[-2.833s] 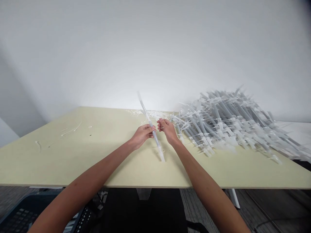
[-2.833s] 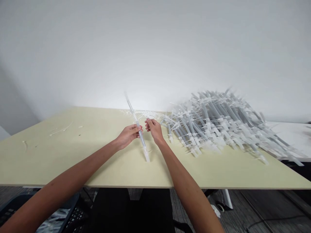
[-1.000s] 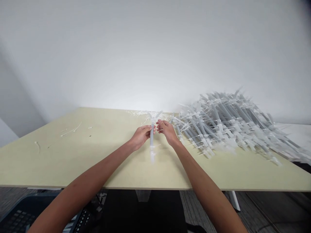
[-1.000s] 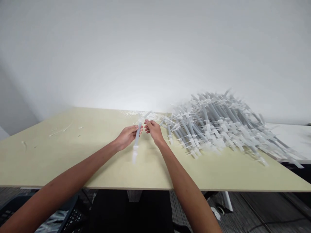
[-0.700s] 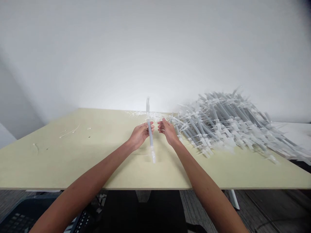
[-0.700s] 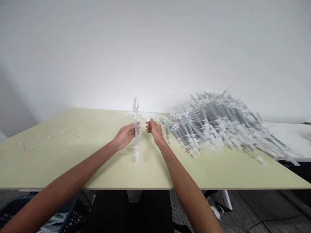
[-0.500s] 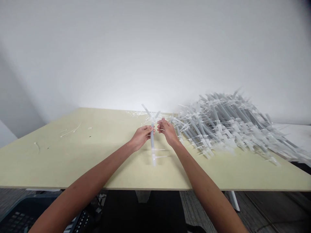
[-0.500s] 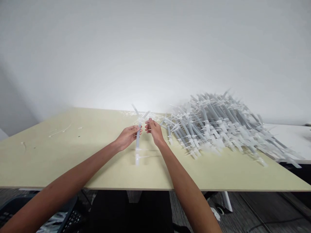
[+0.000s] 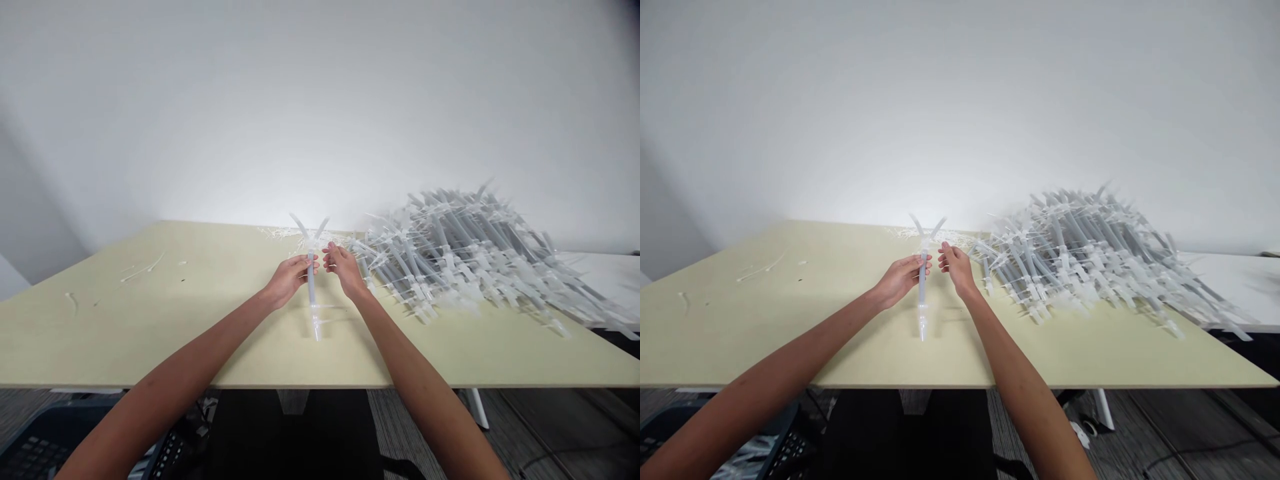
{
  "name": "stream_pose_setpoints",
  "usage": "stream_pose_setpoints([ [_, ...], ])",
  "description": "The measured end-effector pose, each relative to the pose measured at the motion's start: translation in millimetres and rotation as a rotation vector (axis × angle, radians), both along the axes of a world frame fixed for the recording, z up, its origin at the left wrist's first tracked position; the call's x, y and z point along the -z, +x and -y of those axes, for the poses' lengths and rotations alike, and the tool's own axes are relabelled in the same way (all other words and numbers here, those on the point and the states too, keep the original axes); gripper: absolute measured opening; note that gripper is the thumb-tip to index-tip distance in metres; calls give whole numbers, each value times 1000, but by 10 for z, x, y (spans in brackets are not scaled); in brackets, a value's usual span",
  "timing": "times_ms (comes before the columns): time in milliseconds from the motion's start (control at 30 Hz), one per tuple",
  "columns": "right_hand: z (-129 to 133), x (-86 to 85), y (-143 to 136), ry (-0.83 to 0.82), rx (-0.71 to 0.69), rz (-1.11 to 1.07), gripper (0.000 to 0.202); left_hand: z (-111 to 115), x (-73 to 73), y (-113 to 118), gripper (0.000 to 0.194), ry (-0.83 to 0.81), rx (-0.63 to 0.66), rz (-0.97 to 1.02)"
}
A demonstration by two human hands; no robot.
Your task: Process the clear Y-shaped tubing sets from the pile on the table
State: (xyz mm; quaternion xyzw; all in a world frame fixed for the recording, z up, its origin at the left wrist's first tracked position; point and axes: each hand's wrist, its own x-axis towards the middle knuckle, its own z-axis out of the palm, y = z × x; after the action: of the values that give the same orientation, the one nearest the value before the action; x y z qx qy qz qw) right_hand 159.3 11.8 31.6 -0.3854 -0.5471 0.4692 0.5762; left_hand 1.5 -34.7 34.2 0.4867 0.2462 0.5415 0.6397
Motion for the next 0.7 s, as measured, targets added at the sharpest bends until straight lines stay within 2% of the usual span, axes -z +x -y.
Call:
stream_pose_setpoints([
  [300, 15, 7, 9, -4, -27, -41, 53, -13, 14, 14, 33, -29, 28, 71],
  [467, -4, 14, -5, 22, -36, -61, 50, -3, 5, 12, 28, 0, 32, 11],
  [700, 30, -28, -21, 55, -48, -41, 46, -55, 98, 16, 30, -28, 2, -59],
])
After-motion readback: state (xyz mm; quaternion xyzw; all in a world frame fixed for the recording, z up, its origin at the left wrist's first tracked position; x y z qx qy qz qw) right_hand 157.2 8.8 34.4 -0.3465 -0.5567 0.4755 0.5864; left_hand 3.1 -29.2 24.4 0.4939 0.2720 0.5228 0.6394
